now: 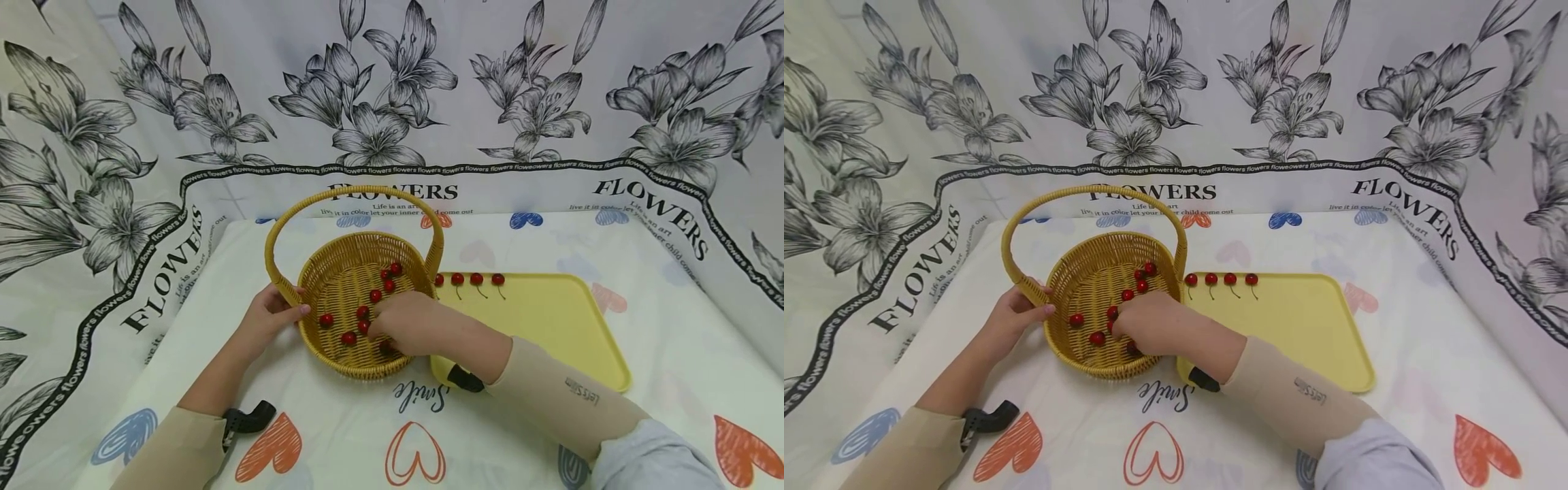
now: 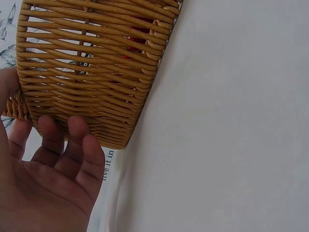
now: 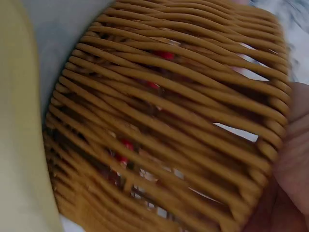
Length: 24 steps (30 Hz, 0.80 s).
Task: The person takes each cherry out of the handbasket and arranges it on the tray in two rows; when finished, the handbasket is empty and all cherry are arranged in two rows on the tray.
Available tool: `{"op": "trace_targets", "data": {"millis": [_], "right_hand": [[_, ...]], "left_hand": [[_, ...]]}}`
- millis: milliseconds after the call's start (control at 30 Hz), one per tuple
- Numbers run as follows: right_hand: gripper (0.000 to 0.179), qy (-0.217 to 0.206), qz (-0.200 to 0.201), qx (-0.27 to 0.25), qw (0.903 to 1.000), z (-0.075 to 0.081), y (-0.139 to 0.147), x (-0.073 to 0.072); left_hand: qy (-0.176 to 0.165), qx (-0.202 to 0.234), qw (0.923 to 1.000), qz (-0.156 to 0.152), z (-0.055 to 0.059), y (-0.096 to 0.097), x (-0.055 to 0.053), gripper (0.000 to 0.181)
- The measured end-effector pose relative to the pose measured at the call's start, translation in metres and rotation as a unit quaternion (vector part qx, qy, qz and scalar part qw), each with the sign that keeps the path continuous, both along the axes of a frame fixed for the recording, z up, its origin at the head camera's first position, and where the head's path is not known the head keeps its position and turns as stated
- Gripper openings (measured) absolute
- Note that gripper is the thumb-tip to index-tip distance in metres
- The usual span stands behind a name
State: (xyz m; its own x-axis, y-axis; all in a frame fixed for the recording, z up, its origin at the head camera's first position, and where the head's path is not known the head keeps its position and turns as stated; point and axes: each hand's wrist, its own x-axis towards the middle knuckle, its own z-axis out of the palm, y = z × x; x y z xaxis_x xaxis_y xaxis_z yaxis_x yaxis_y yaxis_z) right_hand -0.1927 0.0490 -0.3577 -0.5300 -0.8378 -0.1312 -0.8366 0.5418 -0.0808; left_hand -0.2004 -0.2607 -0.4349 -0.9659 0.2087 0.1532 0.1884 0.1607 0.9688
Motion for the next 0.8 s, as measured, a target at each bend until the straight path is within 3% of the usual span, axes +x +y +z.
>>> {"op": "trace_targets", "data": {"millis": [167, 533, 667, 800], "right_hand": [[0.024, -0.049, -0.028, 0.066, 0.9962, 0.002, -0.018, 0.001], [0.022, -0.1, -0.049, 0.064, 0.9918, -0.005, -0.022, -0.004], [0.019, -0.106, -0.025, 0.028, 0.9937, -0.003, -0.018, -0.008], [0.019, -0.114, -0.014, -0.075, 0.9906, 0.002, -0.005, -0.011]], "left_hand": [[0.003, 0.001, 1.0, -0.003, -0.001, -0.001, 0.0, 0.04], [-0.002, 0.009, 0.9999, -0.004, -0.002, 0.0, 0.0, 0.045], [0.0, 0.011, 0.9999, -0.005, -0.002, -0.001, -0.001, 0.044], [0.004, 0.017, 0.9998, -0.01, -0.002, -0.001, -0.001, 0.044]]}}
